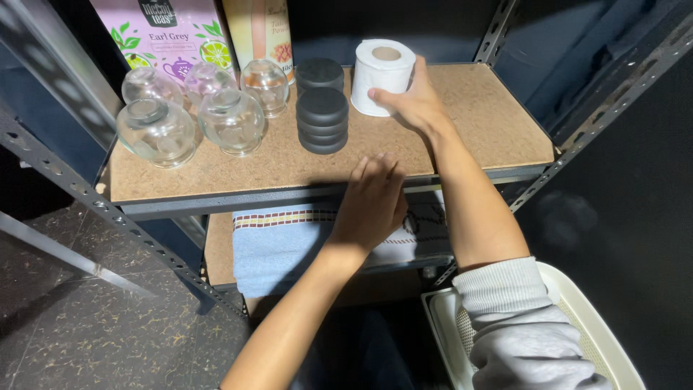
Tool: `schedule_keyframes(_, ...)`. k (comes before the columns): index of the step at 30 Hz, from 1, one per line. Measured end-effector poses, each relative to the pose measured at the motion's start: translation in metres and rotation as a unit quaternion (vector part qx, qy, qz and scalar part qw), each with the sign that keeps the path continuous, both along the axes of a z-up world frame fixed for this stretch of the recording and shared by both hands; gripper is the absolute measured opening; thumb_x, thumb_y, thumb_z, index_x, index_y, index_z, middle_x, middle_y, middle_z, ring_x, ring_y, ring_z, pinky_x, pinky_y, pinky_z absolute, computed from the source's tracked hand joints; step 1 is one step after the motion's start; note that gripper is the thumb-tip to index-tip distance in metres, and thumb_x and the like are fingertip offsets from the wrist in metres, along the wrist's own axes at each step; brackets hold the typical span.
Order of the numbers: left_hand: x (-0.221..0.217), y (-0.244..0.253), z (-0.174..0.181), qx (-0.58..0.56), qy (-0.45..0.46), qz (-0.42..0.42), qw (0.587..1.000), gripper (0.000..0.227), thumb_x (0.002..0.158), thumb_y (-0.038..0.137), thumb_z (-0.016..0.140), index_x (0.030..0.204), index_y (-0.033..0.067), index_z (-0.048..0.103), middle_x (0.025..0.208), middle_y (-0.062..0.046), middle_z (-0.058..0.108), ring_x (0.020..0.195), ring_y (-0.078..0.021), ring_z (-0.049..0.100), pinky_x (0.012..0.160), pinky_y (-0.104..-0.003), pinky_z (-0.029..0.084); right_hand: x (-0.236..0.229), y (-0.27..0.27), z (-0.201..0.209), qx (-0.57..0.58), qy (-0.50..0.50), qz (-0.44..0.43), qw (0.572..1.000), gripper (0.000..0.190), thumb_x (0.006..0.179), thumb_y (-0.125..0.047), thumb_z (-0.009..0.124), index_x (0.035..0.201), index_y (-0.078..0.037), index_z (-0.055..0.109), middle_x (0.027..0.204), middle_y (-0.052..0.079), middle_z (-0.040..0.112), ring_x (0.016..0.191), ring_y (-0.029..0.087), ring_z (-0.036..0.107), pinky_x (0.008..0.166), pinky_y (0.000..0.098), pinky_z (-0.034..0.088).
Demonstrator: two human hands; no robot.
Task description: The person organizes supplies on a metal shelf by taking items from a white basket and placing them on the shelf. They stack black lids, place rolls of paper towels, and arrange yellow bottles next to existing glass jars and tea boxes.
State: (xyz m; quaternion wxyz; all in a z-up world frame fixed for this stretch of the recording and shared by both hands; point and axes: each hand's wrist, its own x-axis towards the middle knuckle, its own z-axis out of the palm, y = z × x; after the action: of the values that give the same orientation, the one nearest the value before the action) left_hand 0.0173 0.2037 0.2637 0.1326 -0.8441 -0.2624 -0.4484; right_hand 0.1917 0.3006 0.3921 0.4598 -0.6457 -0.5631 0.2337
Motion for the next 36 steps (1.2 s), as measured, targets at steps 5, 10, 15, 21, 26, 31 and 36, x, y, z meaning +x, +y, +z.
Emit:
schedule_keyframes(5,0.001,-0.008,0.003,-0.001,-0.015,-0.008,1.000,0.043,0.099,0.018,0.065,0.139,0.0026,0.063,0.144,-0.021,0.067,0.140,-0.0411,0.064,0.131,-0.059,0.045,0.009,0.004,-0.013,-0.003,-0.042,0.017,0.999,0.129,0.071,-0.054,0.103,0.171,-0.010,0.035,0.173,0.011,0.060,0.155,0.029,0.061,0.122,0.0491,0.055)
schedule_keyframes(10,-0.001,-0.008,0.008,0.009,-0.014,-0.013,1.000,0.045,0.099,0.016,0.064,0.141,0.0012,0.061,0.145,-0.021,0.066,0.144,-0.0416,0.063,0.129,-0.060,0.047,0.010,0.007,-0.013,0.000,-0.027,0.033,0.999,0.125,0.072,-0.050,0.104,0.171,-0.009,0.039,0.171,0.011,0.065,0.154,0.028,0.063,0.124,0.0468,0.053)
schedule_keyframes(15,0.001,-0.007,0.008,0.014,-0.022,-0.010,1.000,0.054,0.092,0.018,0.071,0.142,-0.0002,0.061,0.139,-0.022,0.062,0.140,-0.0404,0.063,0.129,-0.059,0.048,0.007,0.003,-0.008,-0.022,-0.047,0.026,0.998,0.123,0.075,-0.052,0.101,0.175,-0.015,0.039,0.173,0.008,0.065,0.155,0.027,0.063,0.125,0.0468,0.051)
schedule_keyframes(21,0.002,-0.003,0.003,0.018,-0.016,-0.027,0.999,0.055,0.089,0.015,0.069,0.140,-0.0006,0.059,0.139,-0.023,0.062,0.141,-0.0445,0.063,0.128,-0.067,0.049,0.007,0.000,-0.004,-0.030,-0.082,0.010,0.996,0.120,0.075,-0.052,0.100,0.173,-0.011,0.043,0.173,0.011,0.064,0.154,0.030,0.062,0.123,0.0489,0.052)
schedule_keyframes(26,0.004,-0.002,0.000,0.027,-0.016,-0.018,0.999,0.055,0.089,0.019,0.069,0.140,-0.0016,0.061,0.139,-0.026,0.065,0.137,-0.0461,0.066,0.128,-0.068,0.048,0.005,-0.002,-0.002,-0.038,-0.068,0.009,0.997,0.122,0.073,-0.052,0.100,0.173,-0.011,0.043,0.173,0.010,0.065,0.155,0.029,0.063,0.124,0.0481,0.051)
schedule_keyframes(31,0.003,-0.001,0.001,0.027,-0.011,-0.008,1.000,0.061,0.085,0.023,0.069,0.141,-0.0027,0.063,0.140,-0.028,0.066,0.131,-0.0476,0.067,0.124,-0.067,0.051,0.008,-0.001,0.000,-0.047,-0.088,0.046,0.994,0.134,0.064,-0.060,0.100,0.173,-0.008,0.040,0.173,0.011,0.064,0.156,0.028,0.062,0.126,0.0474,0.051)
schedule_keyframes(36,0.013,0.014,-0.020,0.028,0.005,0.011,1.000,0.084,0.079,0.029,0.078,0.155,0.0084,0.047,0.139,-0.021,0.059,0.138,-0.0434,0.069,0.124,-0.067,0.053,0.042,0.005,-0.016,-0.094,-0.182,0.025,0.978,0.155,0.081,-0.065,0.110,0.184,0.005,0.018,0.166,0.027,0.066,0.156,0.037,0.064,0.130,0.0513,0.055)
